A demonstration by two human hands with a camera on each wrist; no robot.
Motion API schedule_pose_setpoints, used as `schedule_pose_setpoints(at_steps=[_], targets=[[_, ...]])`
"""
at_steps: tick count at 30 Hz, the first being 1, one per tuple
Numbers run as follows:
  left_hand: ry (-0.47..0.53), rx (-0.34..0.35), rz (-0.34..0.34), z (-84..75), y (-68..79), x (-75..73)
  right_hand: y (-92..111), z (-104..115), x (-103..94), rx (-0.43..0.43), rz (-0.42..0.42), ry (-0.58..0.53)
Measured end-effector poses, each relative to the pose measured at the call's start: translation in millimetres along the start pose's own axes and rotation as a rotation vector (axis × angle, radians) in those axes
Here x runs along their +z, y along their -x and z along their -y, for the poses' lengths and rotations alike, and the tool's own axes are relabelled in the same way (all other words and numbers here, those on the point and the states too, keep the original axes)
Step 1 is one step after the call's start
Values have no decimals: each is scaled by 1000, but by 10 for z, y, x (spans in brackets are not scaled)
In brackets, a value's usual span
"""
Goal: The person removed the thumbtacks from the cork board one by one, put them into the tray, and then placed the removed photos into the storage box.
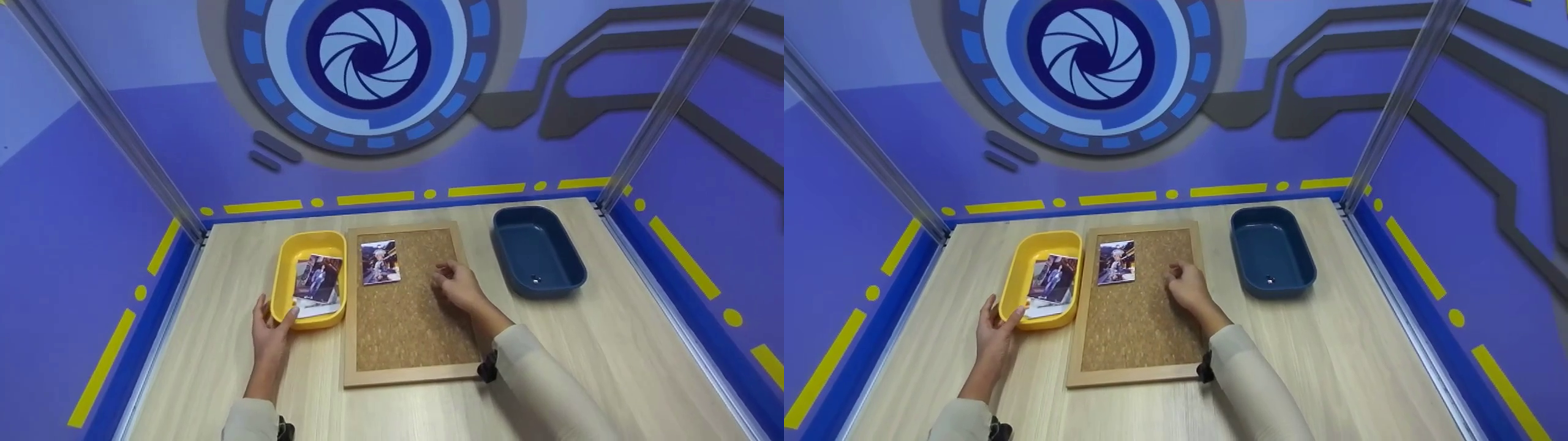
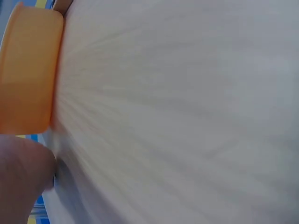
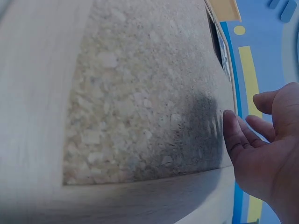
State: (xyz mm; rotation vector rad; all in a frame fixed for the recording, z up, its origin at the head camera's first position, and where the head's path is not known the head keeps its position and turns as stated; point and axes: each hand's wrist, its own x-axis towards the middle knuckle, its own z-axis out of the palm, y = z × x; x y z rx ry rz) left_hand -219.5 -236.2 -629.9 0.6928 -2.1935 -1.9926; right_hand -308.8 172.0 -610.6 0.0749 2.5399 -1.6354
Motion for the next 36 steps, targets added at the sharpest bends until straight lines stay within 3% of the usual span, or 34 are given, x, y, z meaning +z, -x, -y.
schedule_pose_setpoints(at_steps=[5,9,16,19,29,36], targets=[[-126,62,-145,-95,57,43,9,41,-10,7,16,-3],[-188,181,-176,-260,66,180,14,90,-28,6,17,-16],[-194,393,-80,-538,138,625,25,151,-15,-54,18,-17],[-173,448,-47,-599,173,825,26,168,1,-77,21,-20],[-191,460,61,-703,321,1395,37,205,64,-71,24,-15],[-280,496,148,-627,348,1662,57,244,88,-63,42,-47]])
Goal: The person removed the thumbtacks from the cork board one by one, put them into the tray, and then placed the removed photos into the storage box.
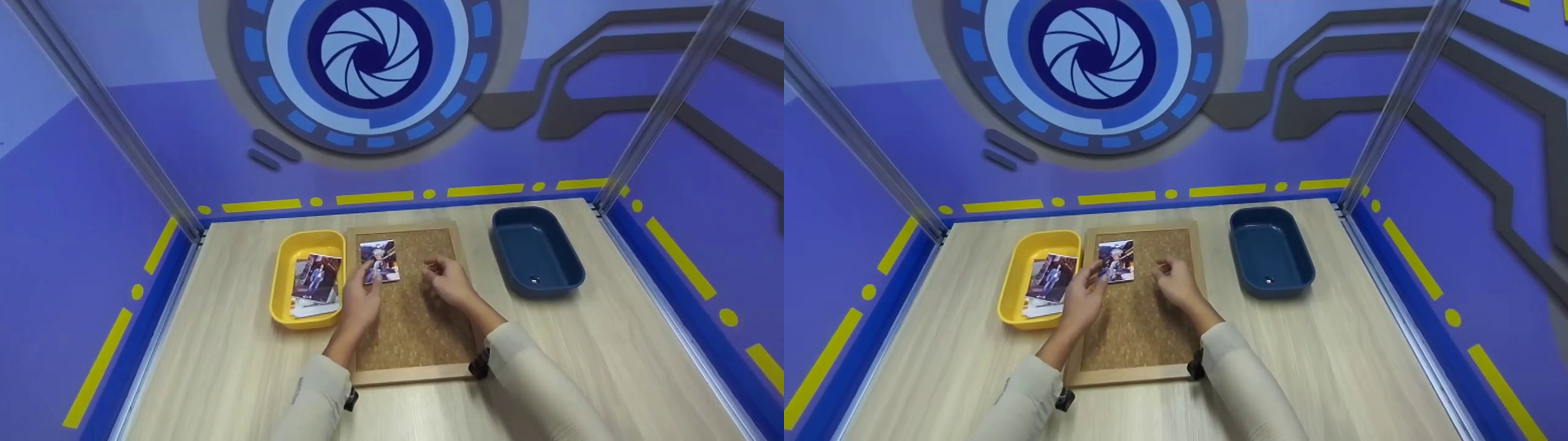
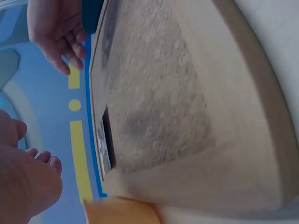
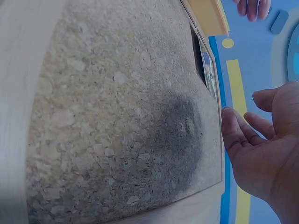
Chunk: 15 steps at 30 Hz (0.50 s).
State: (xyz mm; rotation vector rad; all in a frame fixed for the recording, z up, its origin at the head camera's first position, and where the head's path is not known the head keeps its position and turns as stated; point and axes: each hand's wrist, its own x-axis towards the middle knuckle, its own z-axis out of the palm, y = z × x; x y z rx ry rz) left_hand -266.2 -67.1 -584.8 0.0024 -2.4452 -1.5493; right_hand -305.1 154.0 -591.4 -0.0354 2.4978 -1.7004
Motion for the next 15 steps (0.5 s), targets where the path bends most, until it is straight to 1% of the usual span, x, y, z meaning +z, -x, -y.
schedule_pose_setpoints(at_steps=[3,4,5,6,7,8,10,11,12,13,14,15], targets=[[-28,14,31,79,2,104,3,-14,4,5,8,-8],[-52,20,44,163,-13,155,-1,-21,11,8,10,-9],[-67,27,50,206,-15,185,-5,-28,18,10,9,-7],[-101,61,42,303,-41,241,-9,-33,26,14,9,-6],[-120,89,36,359,-54,274,-11,-37,34,21,7,-5],[-152,130,23,448,-83,320,-14,-40,40,28,8,-2],[-211,198,0,531,-120,360,-23,-40,54,43,11,0],[-222,225,-15,519,-133,351,-29,-38,62,47,12,3],[-245,246,-29,548,-158,359,-32,-32,71,50,15,3],[-246,237,-27,518,-159,334,-38,-30,80,53,17,4],[-264,231,-26,523,-175,329,-44,-25,89,56,20,4],[-272,213,-15,490,-178,304,-52,-25,102,58,21,3]])
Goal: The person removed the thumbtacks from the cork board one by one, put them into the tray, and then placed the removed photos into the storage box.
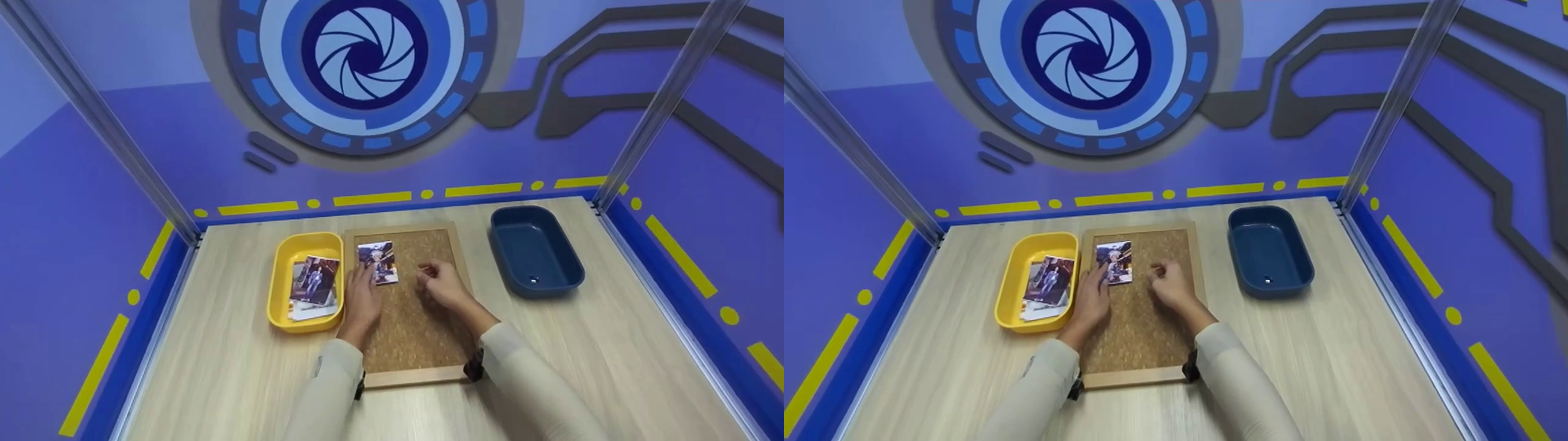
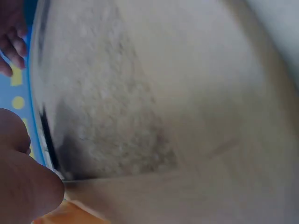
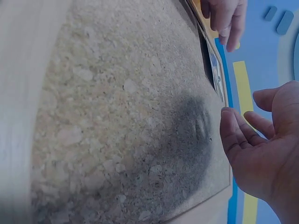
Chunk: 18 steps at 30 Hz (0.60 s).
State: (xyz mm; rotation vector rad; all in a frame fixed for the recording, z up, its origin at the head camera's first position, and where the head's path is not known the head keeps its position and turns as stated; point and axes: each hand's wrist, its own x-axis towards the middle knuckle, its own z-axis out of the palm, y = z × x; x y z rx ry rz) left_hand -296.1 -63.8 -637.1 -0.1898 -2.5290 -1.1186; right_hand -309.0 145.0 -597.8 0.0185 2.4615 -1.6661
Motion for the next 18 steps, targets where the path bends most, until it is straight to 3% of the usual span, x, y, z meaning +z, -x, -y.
schedule_pose_setpoints(at_steps=[7,10,14,18], targets=[[-52,-120,-24,65,-65,47,-64,-8,89,4,13,-34],[-80,-159,0,85,-84,75,-102,-14,128,-7,1,-48],[-133,-162,42,105,-101,92,-167,-24,205,-26,-28,-64],[-155,-144,39,123,-102,90,-254,-51,325,-47,-50,-80]])
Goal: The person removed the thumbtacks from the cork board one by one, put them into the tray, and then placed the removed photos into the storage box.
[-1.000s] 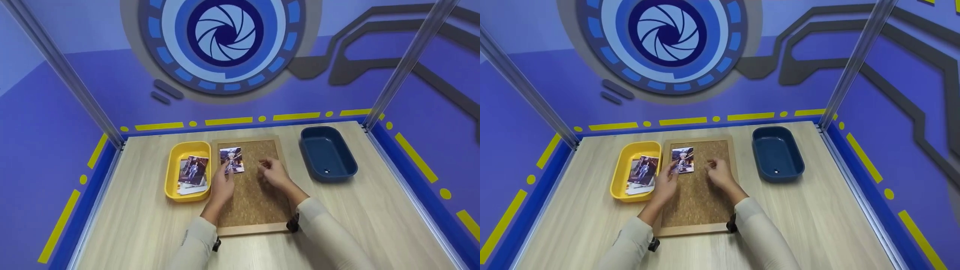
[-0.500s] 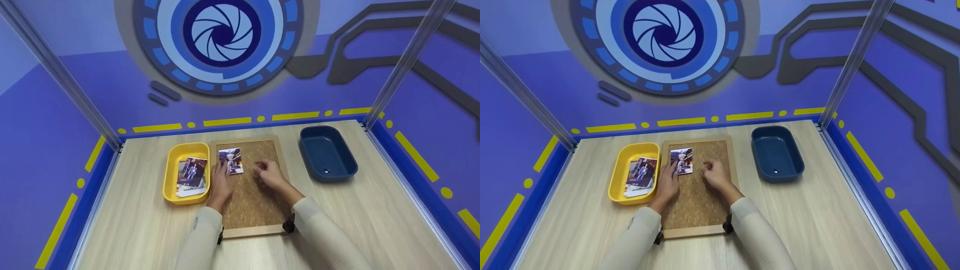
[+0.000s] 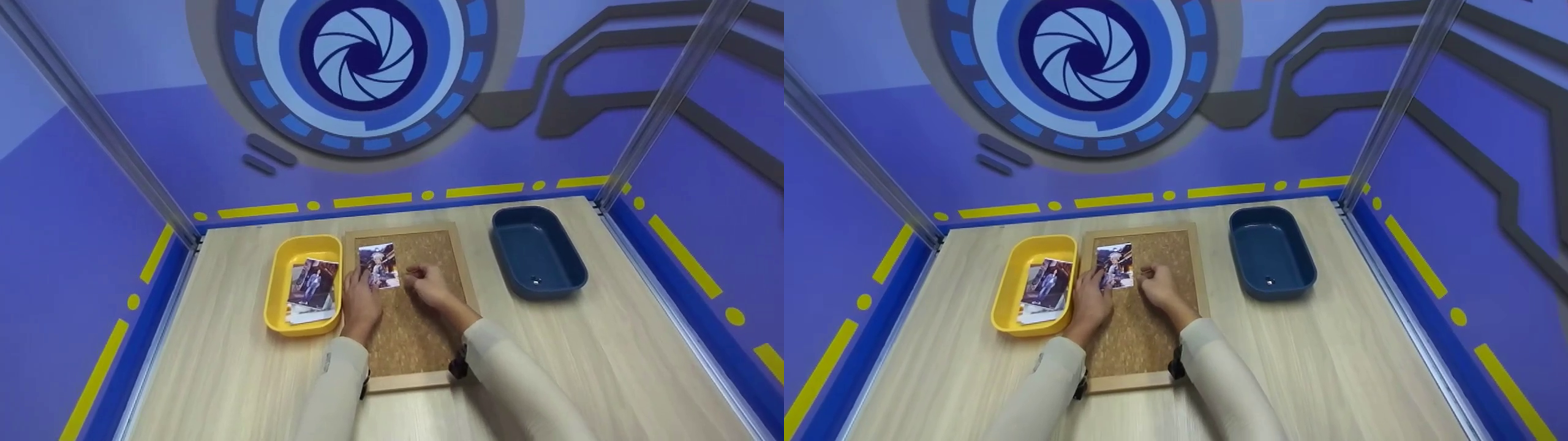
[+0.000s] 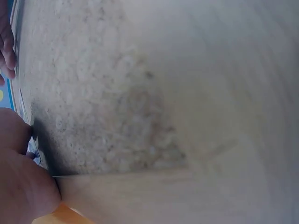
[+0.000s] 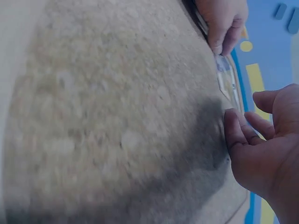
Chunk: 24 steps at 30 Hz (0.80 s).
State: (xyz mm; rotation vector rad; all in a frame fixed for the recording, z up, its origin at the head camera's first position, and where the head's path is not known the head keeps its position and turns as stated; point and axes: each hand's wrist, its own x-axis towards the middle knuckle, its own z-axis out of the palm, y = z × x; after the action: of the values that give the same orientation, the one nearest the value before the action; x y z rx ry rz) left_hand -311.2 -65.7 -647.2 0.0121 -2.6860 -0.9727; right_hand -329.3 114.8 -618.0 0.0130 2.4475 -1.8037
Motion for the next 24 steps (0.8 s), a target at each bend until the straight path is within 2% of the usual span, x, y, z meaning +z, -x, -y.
schedule_pose_setpoints(at_steps=[5,16,24], targets=[[42,45,-30,34,-17,-21,-114,-58,141,-12,-30,-8],[64,51,96,146,-75,-104,-199,-103,297,-73,-111,-68],[50,63,101,167,-92,-107,-259,-49,361,-19,-125,-75]])
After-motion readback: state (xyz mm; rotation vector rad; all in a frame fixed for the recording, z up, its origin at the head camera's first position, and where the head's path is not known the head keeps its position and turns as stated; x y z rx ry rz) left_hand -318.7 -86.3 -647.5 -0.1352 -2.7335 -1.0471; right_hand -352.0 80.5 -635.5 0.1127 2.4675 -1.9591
